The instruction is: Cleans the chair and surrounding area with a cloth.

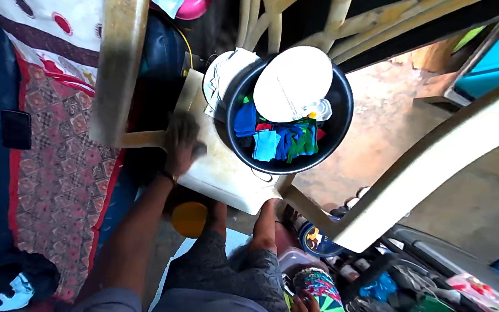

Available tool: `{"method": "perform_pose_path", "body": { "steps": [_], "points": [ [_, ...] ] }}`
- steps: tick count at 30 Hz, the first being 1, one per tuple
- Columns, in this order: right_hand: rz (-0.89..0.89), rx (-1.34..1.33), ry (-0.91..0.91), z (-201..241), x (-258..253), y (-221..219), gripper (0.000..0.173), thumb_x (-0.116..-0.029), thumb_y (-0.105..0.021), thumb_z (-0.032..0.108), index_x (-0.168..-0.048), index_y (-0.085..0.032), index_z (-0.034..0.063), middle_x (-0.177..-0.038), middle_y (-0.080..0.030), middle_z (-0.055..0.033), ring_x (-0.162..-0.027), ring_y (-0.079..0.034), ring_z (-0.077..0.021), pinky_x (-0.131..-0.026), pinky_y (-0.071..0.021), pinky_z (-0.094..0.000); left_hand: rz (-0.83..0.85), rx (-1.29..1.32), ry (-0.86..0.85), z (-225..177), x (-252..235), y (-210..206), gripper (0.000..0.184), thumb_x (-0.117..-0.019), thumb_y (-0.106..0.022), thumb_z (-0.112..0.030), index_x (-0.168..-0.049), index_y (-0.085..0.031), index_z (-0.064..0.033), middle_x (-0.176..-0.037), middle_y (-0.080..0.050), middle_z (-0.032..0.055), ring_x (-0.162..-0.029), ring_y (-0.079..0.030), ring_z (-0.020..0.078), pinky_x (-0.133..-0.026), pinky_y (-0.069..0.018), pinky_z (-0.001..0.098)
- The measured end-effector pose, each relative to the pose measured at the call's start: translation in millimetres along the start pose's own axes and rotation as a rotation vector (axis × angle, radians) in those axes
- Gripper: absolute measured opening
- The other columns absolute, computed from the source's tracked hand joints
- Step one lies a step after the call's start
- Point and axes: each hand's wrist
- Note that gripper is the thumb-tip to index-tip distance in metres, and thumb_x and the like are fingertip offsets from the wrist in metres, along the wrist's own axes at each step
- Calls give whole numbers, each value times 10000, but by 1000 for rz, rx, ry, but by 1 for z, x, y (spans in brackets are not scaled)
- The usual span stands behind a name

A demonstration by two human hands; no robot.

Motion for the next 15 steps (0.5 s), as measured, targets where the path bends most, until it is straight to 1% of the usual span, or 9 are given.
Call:
{"method": "perform_pose_path", "body": {
  "steps": [2, 4, 5, 7, 9, 10, 11, 12, 15],
  "points": [
    [-7, -10, -8, -5, -2, 1, 520, -1055, -471, 42, -1514, -282, -113, -1172, -577, -324, -865, -645, -280, -787, -549, -424, -108, -35, -15, -2, -60, 28, 734, -989, -598, -386, -1583, -355, -31, -1666, -123, 316, -1541, -30, 531, -1235, -54, 653],
    [-22, -31, -16, -10, -4, 0, 521, -1052, -477, 30, -1516, -282, -107, -1156, -576, -319, -859, -644, -282, -776, -548, -428, -173, 22, -99, -2, -104, 47, 729, -968, -642, -307, -1565, -366, 8, -1667, -120, 313, -1543, -52, 523, -1242, -80, 632],
    [-32, -40, -17, -14, -5, -1, 524, -1047, -484, 25, -1514, -286, -106, -1148, -579, -319, -849, -642, -286, -765, -546, -432, -145, 52, -131, -1, -113, 53, 724, -939, -688, -239, -1549, -390, 14, -1677, -90, 299, -1549, -26, 510, -1249, -67, 611],
    [-25, -43, -14, -20, -6, -6, 518, -1043, -489, 28, -1508, -304, -105, -1141, -590, -318, -837, -647, -289, -748, -546, -437, -124, 67, -151, 2, -109, 56, 662, -963, -650, -201, -1539, -409, 17, -1683, -88, 284, -1559, -22, 482, -1266, -73, 563],
    [-11, -43, -6, -25, -7, -11, 510, -1040, -504, 27, -1502, -330, -101, -1131, -605, -317, -835, -651, -305, -745, -545, -455, -194, 62, -131, 5, -83, 40, 582, -1039, -494, -243, -1549, -394, 20, -1671, -164, 282, -1565, -86, 450, -1275, -100, 547],
    [-10, -39, 0, -27, -9, -12, 504, -1039, -513, 32, -1497, -345, -97, -1128, -614, -312, -843, -657, -310, -746, -548, -461, -223, 40, -79, 2, -60, 28, 612, -1070, -413, -324, -1584, -335, -1, -1680, -173, 252, -1574, -100, 410, -1282, -111, 533],
    [-9, -42, 5, -30, -11, -13, 500, -1038, -517, 36, -1493, -356, -92, -1127, -621, -305, -851, -657, -310, -751, -546, -462, -233, 35, -7, -3, -33, 14, 652, -1076, -387, -381, -1608, -285, -18, -1693, -154, 225, -1579, -104, 383, -1277, -125, 534],
    [-4, -48, 8, -33, -14, -13, 498, -1038, -518, 35, -1493, -359, -91, -1132, -624, -304, -865, -655, -312, -760, -542, -462, -232, 65, 39, -9, -2, -3, 676, -1072, -398, -397, -1607, -272, -2, -1697, -126, 230, -1580, -85, 390, -1271, -109, 560],
    [21, -55, 0, -38, -25, -12, 488, -1035, -529, 28, -1484, -379, -92, -1152, -628, -314, -915, -653, -333, -807, -534, -472, -122, 146, 182, -46, 79, -50, 623, -1015, -525, -186, -1542, -341, 92, -1656, -132, 332, -1551, -117, 479, -1254, -172, 582]
  ]
}}
Point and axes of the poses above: each hand's wrist, its own x-axis away from the middle knuckle, its own y-axis out of the back of the hand, z = x × y
